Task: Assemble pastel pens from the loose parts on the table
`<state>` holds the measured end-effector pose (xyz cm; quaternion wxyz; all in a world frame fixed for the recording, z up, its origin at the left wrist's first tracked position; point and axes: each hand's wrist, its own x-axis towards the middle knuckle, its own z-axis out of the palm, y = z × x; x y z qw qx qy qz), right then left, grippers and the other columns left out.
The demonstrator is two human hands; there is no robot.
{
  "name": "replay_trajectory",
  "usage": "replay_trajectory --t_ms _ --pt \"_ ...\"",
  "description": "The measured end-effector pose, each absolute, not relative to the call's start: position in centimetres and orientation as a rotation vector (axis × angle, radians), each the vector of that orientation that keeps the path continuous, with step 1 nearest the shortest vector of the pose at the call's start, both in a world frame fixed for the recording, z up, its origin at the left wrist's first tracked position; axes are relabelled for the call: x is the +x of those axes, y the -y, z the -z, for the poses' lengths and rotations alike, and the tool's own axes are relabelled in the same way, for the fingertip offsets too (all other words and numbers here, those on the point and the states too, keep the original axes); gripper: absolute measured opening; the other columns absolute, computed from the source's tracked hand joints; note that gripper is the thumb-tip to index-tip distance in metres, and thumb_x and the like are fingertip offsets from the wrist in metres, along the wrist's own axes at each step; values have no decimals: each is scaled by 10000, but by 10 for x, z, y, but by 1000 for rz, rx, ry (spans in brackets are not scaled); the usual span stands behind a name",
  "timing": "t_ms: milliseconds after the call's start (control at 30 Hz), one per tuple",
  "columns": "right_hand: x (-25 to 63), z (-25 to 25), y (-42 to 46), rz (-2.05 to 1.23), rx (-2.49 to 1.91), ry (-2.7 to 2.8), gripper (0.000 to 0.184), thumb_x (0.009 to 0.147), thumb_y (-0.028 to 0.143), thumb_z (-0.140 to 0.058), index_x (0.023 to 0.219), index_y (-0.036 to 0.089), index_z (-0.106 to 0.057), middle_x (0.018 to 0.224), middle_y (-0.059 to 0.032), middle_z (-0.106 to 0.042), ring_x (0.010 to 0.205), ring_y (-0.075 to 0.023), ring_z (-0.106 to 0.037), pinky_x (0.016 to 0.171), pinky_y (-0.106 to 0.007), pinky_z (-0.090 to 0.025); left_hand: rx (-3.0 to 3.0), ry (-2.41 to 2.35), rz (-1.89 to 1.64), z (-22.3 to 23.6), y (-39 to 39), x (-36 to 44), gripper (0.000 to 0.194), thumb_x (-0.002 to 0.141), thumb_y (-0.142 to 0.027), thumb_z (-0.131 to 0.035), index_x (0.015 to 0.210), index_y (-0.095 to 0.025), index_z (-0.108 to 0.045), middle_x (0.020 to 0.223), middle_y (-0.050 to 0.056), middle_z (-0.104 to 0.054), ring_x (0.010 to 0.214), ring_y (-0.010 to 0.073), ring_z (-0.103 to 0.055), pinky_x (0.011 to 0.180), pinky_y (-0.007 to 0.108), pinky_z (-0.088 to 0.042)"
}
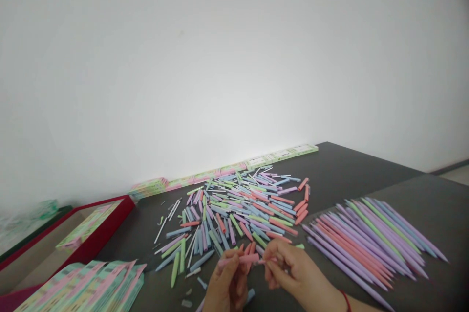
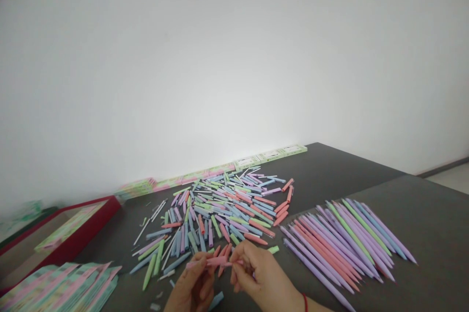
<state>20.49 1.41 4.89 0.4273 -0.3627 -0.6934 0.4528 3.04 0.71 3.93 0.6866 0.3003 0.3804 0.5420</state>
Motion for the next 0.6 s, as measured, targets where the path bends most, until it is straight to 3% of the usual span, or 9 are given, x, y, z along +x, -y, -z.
replay_trajectory --t_ms 400,600 --pt "206 -50 -16 -1115 -906 1755 141 920 327 -437 834 228 -488 652 10 -615 579 -142 -607 566 -250 -479 758 -820 -1122 -35 -7 32 427 639 -564 -727 666 -195 -515 359 -118 -412 273 0 -208 289 107 -152" --pt "211 -60 -10 -1062 -888 1817 316 970 397 -267 1128 226 -481 779 -34 -629 664 -163 -594 651 -288 -487 850 -877 -1052 -39 -5 36 380 573 -458 -811 711 -163 -616 629 -34 -614 398 22 -423 348 135 -239"
